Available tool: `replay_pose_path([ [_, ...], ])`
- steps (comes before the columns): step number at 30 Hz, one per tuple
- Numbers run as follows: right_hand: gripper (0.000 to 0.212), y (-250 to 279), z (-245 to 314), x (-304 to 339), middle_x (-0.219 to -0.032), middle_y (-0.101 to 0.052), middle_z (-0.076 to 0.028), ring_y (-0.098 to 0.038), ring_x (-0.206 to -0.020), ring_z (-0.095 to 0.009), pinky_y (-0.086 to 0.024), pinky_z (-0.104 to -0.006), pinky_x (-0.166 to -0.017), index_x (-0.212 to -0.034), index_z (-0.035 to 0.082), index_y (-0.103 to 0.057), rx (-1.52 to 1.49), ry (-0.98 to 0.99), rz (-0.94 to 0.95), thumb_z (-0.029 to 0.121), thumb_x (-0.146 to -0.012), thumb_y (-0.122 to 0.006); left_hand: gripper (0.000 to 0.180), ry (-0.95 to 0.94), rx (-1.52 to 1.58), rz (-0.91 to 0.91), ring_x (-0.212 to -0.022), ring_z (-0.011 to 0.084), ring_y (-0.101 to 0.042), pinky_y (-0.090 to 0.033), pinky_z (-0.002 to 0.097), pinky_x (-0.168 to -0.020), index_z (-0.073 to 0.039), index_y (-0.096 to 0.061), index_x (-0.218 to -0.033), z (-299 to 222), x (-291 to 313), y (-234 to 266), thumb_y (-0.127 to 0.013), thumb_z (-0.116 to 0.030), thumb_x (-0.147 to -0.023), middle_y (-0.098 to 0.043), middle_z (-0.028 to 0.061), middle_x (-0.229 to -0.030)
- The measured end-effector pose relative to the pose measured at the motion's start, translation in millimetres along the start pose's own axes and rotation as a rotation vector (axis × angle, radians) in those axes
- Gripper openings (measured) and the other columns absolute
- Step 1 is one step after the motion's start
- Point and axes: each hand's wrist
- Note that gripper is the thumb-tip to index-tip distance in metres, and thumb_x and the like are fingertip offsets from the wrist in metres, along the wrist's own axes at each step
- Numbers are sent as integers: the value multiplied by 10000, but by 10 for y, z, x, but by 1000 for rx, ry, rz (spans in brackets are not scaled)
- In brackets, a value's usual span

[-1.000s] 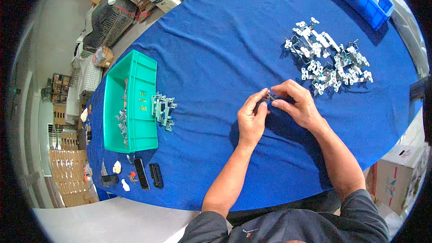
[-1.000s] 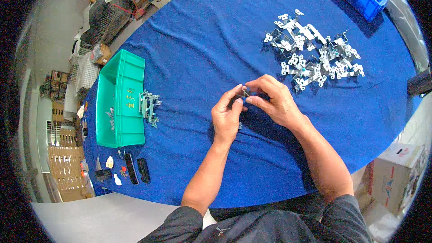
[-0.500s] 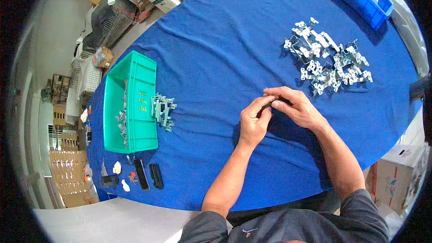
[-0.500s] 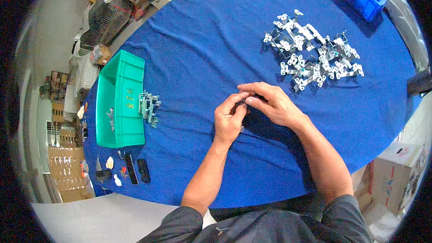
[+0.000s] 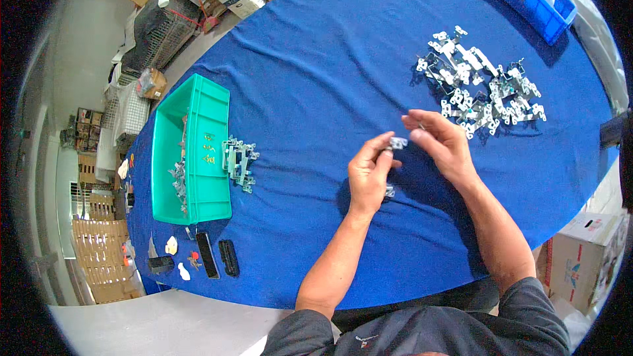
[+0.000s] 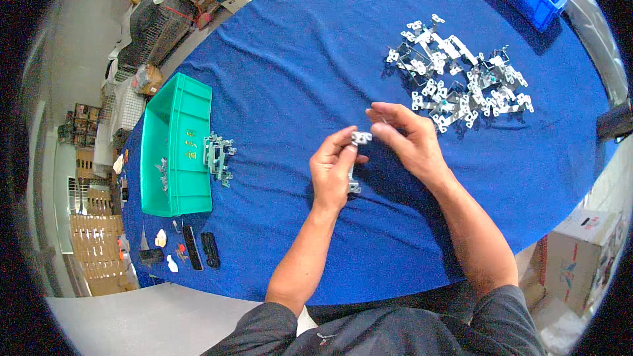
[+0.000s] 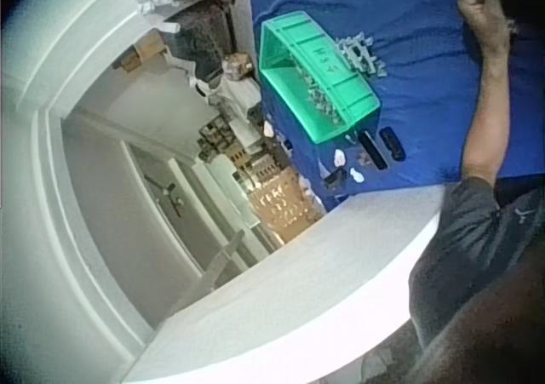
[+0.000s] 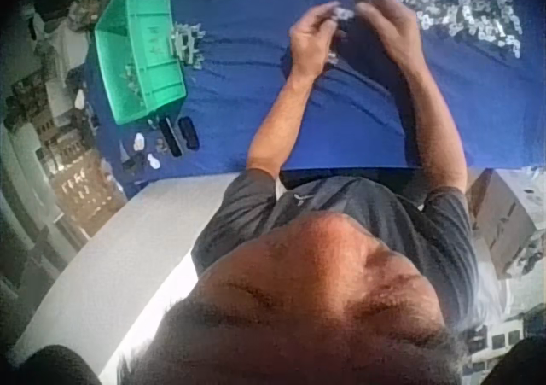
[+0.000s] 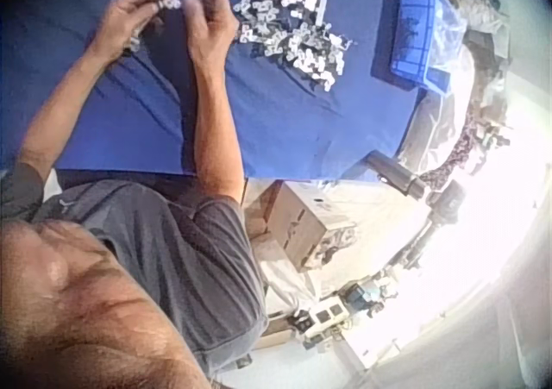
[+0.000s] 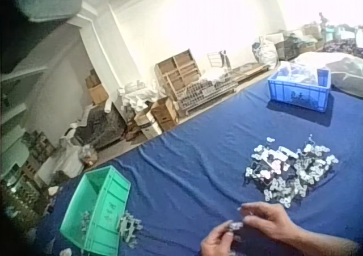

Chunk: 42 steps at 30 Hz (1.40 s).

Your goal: The person assembles small metal components by inserting metal pins into metal brackets by hand.

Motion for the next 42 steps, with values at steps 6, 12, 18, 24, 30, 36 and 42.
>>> replay_pose_path([
  [6, 203, 53, 50, 18, -953, -749, -66, -668, -866, -94, -539, -261, -782, -1154, -11, -722, 173, 78, 108, 102, -1018, -623, 319, -14, 53, -100, -1061, 136, -645, -608, 281, -815, 12, -636, -1311, 40, -19, -24, -569, 27, -999, -668, 101, -1229],
  [12, 199, -7, 6, 35, -926, -752, -55, -671, -841, -93, -544, -260, -752, -1125, -13, -730, 77, 10, 90, 128, -1009, -651, 331, -36, -50, -93, -1044, 135, -660, -603, 269, -808, 1, -664, -1303, 5, 1, -31, -597, 36, -981, -681, 94, -1230],
  [18, 201, -28, -10, 24, -897, -749, -89, -687, -788, -140, -545, -289, -714, -1113, -17, -729, 120, 63, 80, 131, -988, -677, 325, -88, -147, -62, -993, 111, -661, -582, 242, -789, -20, -692, -1285, -16, 13, -40, -611, 27, -974, -685, 89, -1229],
  [24, 225, -10, 55, 23, -907, -700, -142, -691, -801, -262, -517, -367, -671, -1119, -16, -721, 462, 288, 184, 125, -945, -703, 317, -79, -156, -71, -1007, 107, -657, -570, 232, -795, -35, -699, -1280, -11, 6, -12, -600, 18, -983, -683, 81, -1234],
  [30, 298, -10, 74, -8, -918, -682, -144, -682, -854, -252, -521, -371, -750, -1155, -17, -711, 246, 227, 275, 180, -931, -721, 329, -35, -33, -89, -1034, 108, -654, -563, 232, -811, -43, -695, -1284, 1, -3, 2, -580, 35, -986, -685, 71, -1225],
  [36, 386, 62, 106, -18, -1005, -698, -124, -683, -942, -248, -528, -360, -806, -1272, 6, -668, 394, 194, 225, 189, -935, -721, 333, -14, -56, -15, -1018, 108, -658, -559, 236, -817, -29, -694, -1277, 6, -10, 40, -572, 51, -978, -691, 69, -1210],
  [42, 393, 14, 60, -16, -1137, -707, -151, -683, -1035, -250, -537, -360, -882, -1307, 27, -655, 247, 129, 291, 185, -951, -704, 323, -8, -31, 105, -968, 91, -651, -552, 239, -836, -22, -710, -1241, -45, 18, 25, -554, 71, -974, -707, 55, -1181],
])
Point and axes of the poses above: each hand's wrist, its own x-axis away from the middle knuckle, its own y-axis out of the back of the hand, z = x × y
